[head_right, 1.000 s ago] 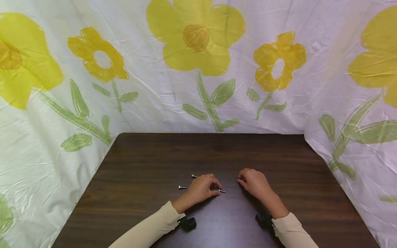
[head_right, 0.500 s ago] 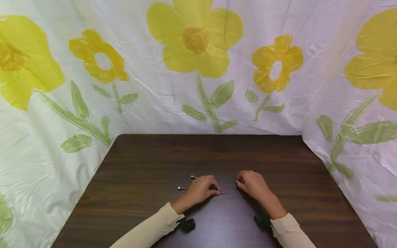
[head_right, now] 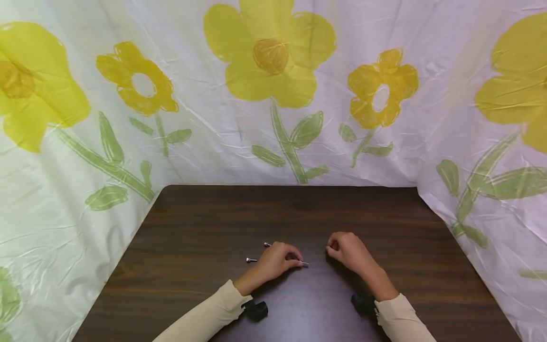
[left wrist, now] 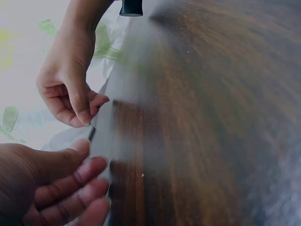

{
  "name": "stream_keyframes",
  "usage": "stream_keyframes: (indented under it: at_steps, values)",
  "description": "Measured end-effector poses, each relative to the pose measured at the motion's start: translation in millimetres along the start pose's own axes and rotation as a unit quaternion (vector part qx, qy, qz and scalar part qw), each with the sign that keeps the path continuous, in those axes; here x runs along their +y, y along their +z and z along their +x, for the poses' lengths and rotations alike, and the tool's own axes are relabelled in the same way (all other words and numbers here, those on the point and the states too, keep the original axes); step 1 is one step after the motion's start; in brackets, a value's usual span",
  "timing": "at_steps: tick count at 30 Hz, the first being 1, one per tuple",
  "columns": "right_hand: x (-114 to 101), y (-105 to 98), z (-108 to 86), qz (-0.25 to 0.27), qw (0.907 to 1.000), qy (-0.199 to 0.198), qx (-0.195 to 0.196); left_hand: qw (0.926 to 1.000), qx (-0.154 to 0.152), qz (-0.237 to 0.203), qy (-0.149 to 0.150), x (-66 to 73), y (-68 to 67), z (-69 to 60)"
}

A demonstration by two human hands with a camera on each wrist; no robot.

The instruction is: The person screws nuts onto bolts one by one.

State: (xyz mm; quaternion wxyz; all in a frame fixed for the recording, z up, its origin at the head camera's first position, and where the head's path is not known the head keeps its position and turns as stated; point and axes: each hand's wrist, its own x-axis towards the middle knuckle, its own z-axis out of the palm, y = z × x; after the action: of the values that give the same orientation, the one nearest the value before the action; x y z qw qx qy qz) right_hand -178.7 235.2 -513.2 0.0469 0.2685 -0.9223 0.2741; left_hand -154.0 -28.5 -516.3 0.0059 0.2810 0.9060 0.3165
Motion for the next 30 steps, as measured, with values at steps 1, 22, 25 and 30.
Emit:
stream_keyframes:
  at_steps: [1, 22, 25, 30]
  values:
    - [-0.1, -0.7, 0.6, 0.002, 1.0000, -0.002, 0.002, 0.9998, 0.003, -0.020, 0.003, -0.5, -0.4, 0.6]
    - [-45.9, -15.4, 18.6, 0.088, 0.9889, -0.091, 0.078, 0.9676, 0.119, -0.220, 0.035, 5.1, -41.9, 2.0]
    - [-57.3, -19.1, 21.4, 0.128, 0.9823, -0.094, 0.099, 0.9622, 0.134, -0.234, 0.040, 8.1, -48.4, 2.5]
    - [-73.3, -25.8, 25.0, 0.175, 0.9708, -0.088, 0.139, 0.9526, 0.152, -0.257, 0.056, 13.4, -55.6, 4.5]
